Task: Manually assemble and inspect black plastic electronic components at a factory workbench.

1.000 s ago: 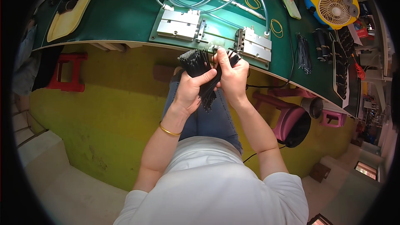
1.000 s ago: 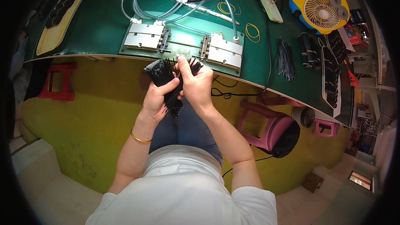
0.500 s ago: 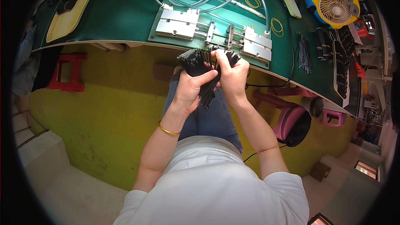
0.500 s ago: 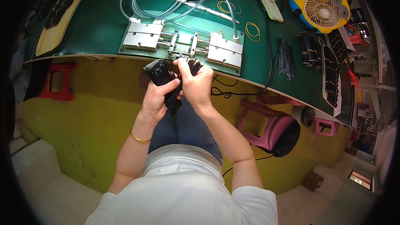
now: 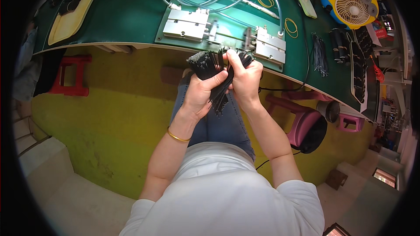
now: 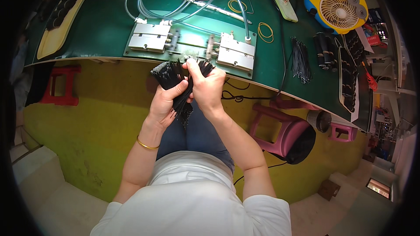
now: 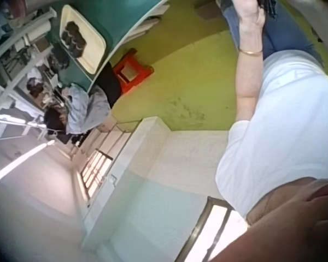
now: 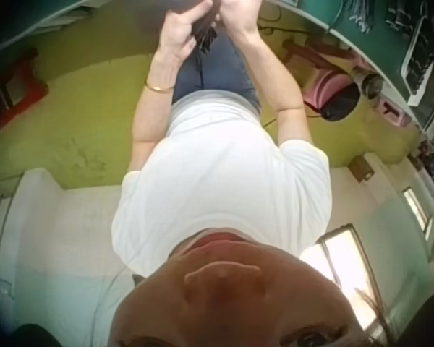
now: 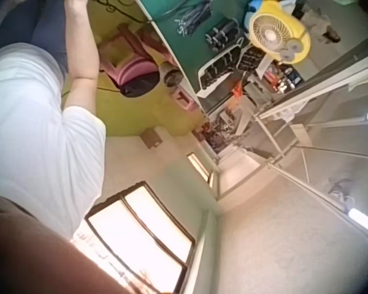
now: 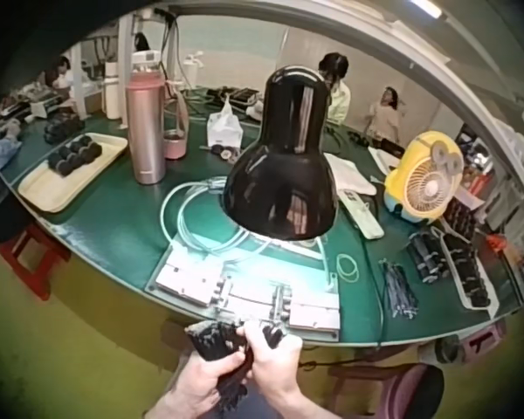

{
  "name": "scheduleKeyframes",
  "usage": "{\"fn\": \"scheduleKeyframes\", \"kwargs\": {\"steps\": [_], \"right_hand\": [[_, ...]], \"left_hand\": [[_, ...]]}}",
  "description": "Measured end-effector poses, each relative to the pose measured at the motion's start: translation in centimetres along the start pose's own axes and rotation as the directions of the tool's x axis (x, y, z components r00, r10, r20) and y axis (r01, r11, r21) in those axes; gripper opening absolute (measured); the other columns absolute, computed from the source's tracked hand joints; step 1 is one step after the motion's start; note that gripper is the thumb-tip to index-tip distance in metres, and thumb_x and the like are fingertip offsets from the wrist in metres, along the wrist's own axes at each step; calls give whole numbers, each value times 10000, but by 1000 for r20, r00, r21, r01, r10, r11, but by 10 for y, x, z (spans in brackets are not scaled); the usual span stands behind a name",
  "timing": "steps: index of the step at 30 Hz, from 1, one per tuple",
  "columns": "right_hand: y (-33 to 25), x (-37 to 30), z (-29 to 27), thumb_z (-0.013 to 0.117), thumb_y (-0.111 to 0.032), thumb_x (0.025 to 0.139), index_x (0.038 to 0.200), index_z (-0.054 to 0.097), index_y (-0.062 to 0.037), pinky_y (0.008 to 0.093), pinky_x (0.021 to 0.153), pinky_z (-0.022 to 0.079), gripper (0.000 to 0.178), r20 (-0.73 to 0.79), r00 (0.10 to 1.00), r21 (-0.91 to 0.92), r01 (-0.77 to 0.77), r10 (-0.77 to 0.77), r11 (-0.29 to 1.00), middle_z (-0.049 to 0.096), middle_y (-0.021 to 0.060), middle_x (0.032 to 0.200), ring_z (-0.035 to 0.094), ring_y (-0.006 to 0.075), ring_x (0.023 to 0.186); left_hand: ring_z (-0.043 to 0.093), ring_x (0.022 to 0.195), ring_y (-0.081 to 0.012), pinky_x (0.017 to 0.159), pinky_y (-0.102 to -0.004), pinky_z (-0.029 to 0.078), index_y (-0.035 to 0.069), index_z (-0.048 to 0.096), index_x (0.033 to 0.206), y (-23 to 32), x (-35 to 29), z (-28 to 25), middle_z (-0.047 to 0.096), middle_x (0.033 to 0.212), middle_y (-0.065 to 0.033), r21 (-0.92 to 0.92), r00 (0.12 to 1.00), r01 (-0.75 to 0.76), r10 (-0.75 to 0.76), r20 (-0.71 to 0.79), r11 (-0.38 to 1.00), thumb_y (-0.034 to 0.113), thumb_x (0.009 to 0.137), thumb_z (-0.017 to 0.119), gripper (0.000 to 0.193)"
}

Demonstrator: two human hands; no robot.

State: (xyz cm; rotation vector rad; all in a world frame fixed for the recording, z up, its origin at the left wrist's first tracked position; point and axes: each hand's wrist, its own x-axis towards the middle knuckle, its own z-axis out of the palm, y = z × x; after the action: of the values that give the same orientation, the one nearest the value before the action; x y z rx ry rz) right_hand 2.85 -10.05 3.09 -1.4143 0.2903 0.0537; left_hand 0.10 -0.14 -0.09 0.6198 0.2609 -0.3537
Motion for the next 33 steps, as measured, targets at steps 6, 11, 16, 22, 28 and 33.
{"fn": "scheduleKeyframes", "kwargs": {"steps": [6, 11, 16, 22, 28, 33], "right_hand": [[-1, 0, 1, 584, -157, 821, 705, 626, 14, 202, 281, 298, 211, 1, 1000, 6, -8, 8, 1000, 540, 25, 502, 416, 59, 315], [-1, -1, 3, 590, -152, 820, 685, 599, 10, 203, 279, 282, 211, -19, 1000, 26, -13, 13, 1000, 547, 37, 515, 403, 60, 310], [2, -1, 0, 578, -156, 831, 672, 586, 1, 197, 285, 288, 224, 12, 999, -59, 45, -44, 997, 538, 25, 517, 412, 56, 324], [-5, -8, 1, 570, -161, 839, 670, 584, -5, 195, 291, 296, 230, 87, 995, -37, 57, -53, 998, 538, 17, 526, 411, 50, 331], [-3, -6, 2, 567, -175, 838, 725, 615, -3, 194, 291, 303, 212, 43, 999, -75, 34, -31, 997, 554, 25, 536, 417, 52, 330], [-2, -3, 1, 565, -175, 833, 735, 641, 7, 214, 277, 322, 220, 11, 1000, -83, 29, -28, 996, 514, 4, 469, 432, 57, 326]], "left_hand": [[587, 618, -119, 535, -224, 480, 33, 575, 911, 0, 0, -2, 595, 781, -33, 18, 1000, 6, -6, -1, 1000, 51, 784, 621, 136], [591, 619, -126, 529, -222, 480, 31, 574, 899, 0, 0, -3, 596, 767, -37, 21, 1000, 8, -8, 1, 1000, 50, 784, 620, 125], [588, 610, -130, 526, -225, 476, 28, 572, 882, 0, 0, -1, 593, 753, -41, -14, 1000, 28, -28, -2, 1000, 38, 781, 616, 111], [554, 603, -139, 524, -239, 461, 15, 535, 934, 4, -4, -1, 562, 755, -54, 28, 999, 38, -39, 21, 999, 73, 831, 557, 120], [557, 610, -137, 534, -241, 462, 18, 539, 925, 0, -2, -4, 564, 750, -53, 68, 1000, 21, -22, 17, 997, 64, 821, 573, 118], [560, 611, -137, 536, -243, 466, 18, 541, 919, -2, -1, -4, 570, 752, -53, 80, 1000, 14, -15, 10, 997, 61, 811, 588, 125]]}}
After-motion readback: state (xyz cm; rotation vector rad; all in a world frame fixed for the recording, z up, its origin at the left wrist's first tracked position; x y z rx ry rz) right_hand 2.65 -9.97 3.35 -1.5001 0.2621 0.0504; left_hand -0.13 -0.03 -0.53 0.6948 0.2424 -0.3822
